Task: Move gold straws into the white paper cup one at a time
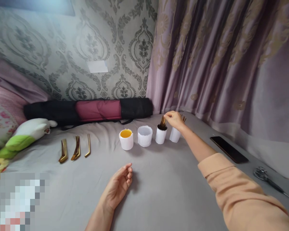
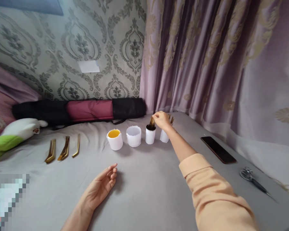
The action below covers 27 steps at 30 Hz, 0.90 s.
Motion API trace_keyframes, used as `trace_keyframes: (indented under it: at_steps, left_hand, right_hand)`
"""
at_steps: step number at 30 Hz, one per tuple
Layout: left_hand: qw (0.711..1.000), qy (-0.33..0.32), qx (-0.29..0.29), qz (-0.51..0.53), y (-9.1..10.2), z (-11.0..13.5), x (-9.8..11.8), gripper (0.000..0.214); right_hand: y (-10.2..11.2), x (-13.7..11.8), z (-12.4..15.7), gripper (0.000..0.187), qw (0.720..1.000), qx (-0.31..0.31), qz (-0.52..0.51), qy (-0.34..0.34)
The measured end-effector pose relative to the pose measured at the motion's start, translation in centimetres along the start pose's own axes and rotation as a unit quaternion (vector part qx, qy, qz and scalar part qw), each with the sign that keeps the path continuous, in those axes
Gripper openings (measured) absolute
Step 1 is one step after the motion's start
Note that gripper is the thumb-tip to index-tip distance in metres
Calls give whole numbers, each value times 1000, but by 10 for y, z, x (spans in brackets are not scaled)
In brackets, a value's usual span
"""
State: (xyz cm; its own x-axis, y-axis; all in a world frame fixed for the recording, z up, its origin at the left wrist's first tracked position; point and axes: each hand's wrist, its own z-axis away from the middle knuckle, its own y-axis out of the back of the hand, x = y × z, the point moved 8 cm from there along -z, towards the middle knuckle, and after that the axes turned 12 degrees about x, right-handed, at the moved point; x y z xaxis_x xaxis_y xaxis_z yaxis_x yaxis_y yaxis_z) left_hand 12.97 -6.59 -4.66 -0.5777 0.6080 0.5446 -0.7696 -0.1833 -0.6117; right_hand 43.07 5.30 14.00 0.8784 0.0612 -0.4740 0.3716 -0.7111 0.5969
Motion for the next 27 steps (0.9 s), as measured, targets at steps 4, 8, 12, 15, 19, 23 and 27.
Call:
trace_keyframes:
  at_steps: [4,8,12,15,19,23,27]
  left_hand:
    - [1000,0,1,3,0,0,0,17]
    - [1000,0,-3,0,1,-1,-1,17]
    - [1000,-1,-2,0,2,-2,-1,18]
    - [1000,0,-5,0,2,-2,-1,18]
    - [1000,0,-9,2,1,-2,-1,17]
    - [1000,1,-9,4,0,-2,-1,17]
    - [1000,2,-6,5,0,-1,0,16]
  right_hand:
    - [1,5,2,20,999,1,31,-26]
    - [3,7,2,20,998,7,24,-50]
    - [6,8,3,21,998,15,26,-63]
    - [7,8,4,21,997,19,26,-65]
    - [8,10,4,19,997,28,25,-68]
    - [8,11,4,17,997,42,17,-63]
    - [8,13,5,17,996,47,20,-75]
